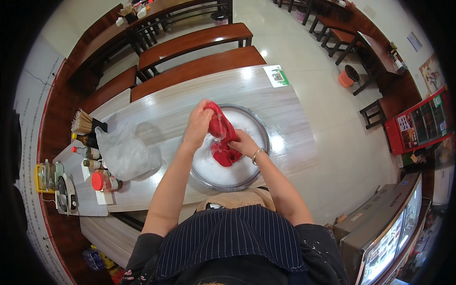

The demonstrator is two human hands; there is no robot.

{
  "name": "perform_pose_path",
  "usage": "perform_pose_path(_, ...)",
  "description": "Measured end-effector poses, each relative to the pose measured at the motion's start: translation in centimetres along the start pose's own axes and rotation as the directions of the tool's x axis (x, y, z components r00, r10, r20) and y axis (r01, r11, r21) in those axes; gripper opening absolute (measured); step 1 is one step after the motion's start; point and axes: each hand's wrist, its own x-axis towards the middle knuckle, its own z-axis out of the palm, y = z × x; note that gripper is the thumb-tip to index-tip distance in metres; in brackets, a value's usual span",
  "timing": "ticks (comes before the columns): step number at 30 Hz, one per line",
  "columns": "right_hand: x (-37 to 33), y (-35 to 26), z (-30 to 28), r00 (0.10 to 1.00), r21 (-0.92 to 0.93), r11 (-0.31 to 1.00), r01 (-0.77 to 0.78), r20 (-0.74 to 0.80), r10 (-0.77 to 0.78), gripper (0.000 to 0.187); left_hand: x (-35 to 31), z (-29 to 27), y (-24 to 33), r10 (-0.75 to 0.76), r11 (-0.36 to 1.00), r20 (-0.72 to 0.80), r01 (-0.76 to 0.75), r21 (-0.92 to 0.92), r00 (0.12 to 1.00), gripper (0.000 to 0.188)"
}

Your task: The person wipes the glass and metal surfaces of a refrigerated display case with a red cloth, then moves to wipe a nearby table. The person uses a red cloth to clean the display case and table surfaces.

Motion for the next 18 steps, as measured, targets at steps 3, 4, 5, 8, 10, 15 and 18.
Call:
perform_pose_path(3, -0.3, -1.7, -0.2, 0.989, -0.037, 0.994, 0.107, -0.099, -0.11, 0.038, 0.4, 0.6, 4.1, 0.067, 0.994, 0.013, -0.066, -0.092, 0.998, 0.012)
perform_pose_path(4, -0.3, -2.5, 0.2, 0.992, -0.074, 0.995, 0.066, -0.103, -0.073, 0.04, 0.3, 0.5, 5.3, 0.113, 0.986, -0.012, -0.114, -0.124, 0.994, 0.011)
perform_pose_path(5, -0.1, -2.5, 0.1, 0.984, -0.135, 0.988, 0.077, -0.147, -0.097, 0.04, 0.3, 0.7, 6.4, 0.155, 0.974, -0.029, -0.158, -0.161, 0.987, 0.011)
perform_pose_path(8, 0.5, -2.4, 0.2, 0.954, -0.278, 0.956, 0.094, -0.248, -0.166, 0.039, -0.3, 0.7, 9.0, 0.198, 0.946, -0.096, -0.216, -0.242, 0.975, 0.011)
perform_pose_path(10, 0.7, -2.5, 0.4, 0.935, -0.321, 0.942, 0.096, -0.295, -0.196, 0.035, -0.3, 0.2, 9.1, 0.22, 0.935, -0.16, -0.255, -0.247, 0.962, 0.009)
perform_pose_path(15, 0.2, -3.9, 1.1, 0.882, -0.473, 0.881, 0.003, -0.414, -0.225, 0.023, -0.2, -2.9, 0.1, 0.099, 0.994, -0.233, -0.109, -0.032, 0.968, 0.011)
perform_pose_path(18, 1.2, -1.4, 1.2, 0.875, -0.427, 0.9, -0.088, -0.466, -0.135, 0.024, 0.0, -4.9, -9.0, -0.007, 0.996, -0.251, 0.03, 0.088, 0.968, 0.013)
